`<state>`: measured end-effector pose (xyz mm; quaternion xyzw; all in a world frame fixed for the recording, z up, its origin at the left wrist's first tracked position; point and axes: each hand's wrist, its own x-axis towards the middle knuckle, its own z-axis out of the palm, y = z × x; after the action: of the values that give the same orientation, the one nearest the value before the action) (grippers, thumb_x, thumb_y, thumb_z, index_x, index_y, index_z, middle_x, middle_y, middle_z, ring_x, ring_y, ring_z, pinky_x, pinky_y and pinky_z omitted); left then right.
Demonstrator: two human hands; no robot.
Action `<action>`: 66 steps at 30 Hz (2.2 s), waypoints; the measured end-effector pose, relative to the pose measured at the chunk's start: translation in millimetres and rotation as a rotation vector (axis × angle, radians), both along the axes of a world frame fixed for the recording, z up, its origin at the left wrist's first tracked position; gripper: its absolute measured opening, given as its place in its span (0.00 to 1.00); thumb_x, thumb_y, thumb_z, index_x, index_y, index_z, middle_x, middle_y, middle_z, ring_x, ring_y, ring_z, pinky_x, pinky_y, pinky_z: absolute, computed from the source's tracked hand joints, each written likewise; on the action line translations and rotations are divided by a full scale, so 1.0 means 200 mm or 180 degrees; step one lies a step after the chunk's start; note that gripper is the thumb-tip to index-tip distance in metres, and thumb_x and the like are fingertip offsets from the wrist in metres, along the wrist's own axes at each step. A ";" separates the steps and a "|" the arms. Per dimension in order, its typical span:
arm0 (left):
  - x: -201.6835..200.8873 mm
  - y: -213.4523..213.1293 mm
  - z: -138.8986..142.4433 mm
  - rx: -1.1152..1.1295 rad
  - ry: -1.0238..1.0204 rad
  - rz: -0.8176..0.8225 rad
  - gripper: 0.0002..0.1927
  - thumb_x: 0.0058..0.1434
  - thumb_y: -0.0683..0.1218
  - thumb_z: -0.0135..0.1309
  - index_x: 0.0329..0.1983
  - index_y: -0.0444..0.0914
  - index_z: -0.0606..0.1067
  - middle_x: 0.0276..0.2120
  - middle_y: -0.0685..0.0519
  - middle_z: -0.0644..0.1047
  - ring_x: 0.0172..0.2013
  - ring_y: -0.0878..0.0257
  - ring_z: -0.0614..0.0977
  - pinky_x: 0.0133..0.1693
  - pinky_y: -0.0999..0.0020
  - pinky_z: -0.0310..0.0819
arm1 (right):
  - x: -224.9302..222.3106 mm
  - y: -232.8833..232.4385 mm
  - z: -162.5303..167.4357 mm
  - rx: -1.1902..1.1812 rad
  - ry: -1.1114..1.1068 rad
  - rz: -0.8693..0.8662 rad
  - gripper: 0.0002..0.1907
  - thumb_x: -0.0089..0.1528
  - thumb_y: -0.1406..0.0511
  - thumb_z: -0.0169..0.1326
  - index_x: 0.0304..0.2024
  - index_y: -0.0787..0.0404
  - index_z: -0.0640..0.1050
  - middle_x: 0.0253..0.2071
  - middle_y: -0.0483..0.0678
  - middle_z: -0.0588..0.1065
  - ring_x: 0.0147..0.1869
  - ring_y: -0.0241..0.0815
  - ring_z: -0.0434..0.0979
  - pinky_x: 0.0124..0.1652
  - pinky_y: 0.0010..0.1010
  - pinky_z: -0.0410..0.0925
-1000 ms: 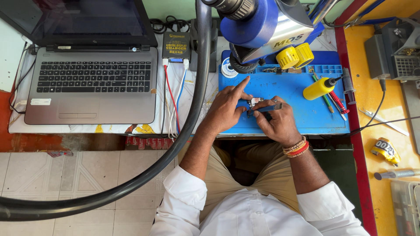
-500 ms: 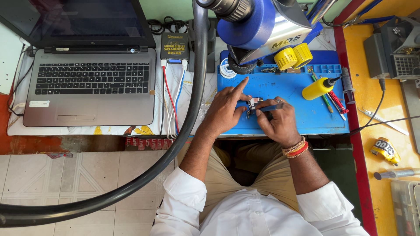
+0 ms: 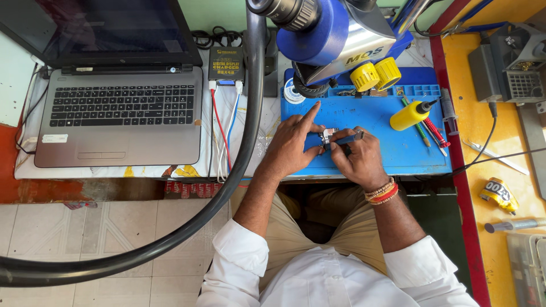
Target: The person applies flux to a small circuit board, then uses a precision tool to scrape and clean its surface. They flip the board, continue scraping, and reapply flux to different areas while working under a microscope.
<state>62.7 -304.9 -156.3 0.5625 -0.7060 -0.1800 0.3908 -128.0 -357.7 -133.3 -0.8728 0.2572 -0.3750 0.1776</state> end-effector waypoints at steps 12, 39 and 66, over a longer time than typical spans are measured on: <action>0.01 -0.01 -0.02 0.0033 -0.0013 0.0029 0.56 0.51 0.44 0.70 0.77 0.35 0.50 0.48 0.58 0.83 0.55 0.55 0.77 0.64 0.51 0.62 | 0.00 -0.01 -0.02 -0.0001 0.0098 -0.0170 0.07 0.60 0.70 0.60 0.41 0.61 0.79 0.32 0.46 0.78 0.33 0.48 0.73 0.36 0.40 0.68; -0.01 -0.01 0.00 0.0202 0.0009 0.0112 0.59 0.48 0.43 0.72 0.78 0.36 0.48 0.53 0.56 0.80 0.56 0.53 0.76 0.63 0.52 0.64 | 0.06 -0.03 0.04 0.0054 0.0245 -0.0405 0.05 0.63 0.68 0.60 0.42 0.59 0.80 0.40 0.48 0.81 0.38 0.52 0.74 0.44 0.41 0.67; -0.16 -0.11 0.11 0.0010 -0.0821 0.0316 0.36 0.41 0.42 0.70 0.57 0.32 0.75 0.39 0.44 0.76 0.44 0.47 0.77 0.47 0.51 0.70 | -0.57 0.58 -0.35 0.1373 -0.0785 -0.0808 0.03 0.64 0.72 0.57 0.38 0.67 0.75 0.30 0.49 0.76 0.32 0.36 0.76 0.34 0.25 0.68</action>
<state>30.7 -326.9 -135.2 0.6159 -0.7214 -0.0878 0.3043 -242.8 -241.8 -203.9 -0.7233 0.4149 -0.4341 0.3409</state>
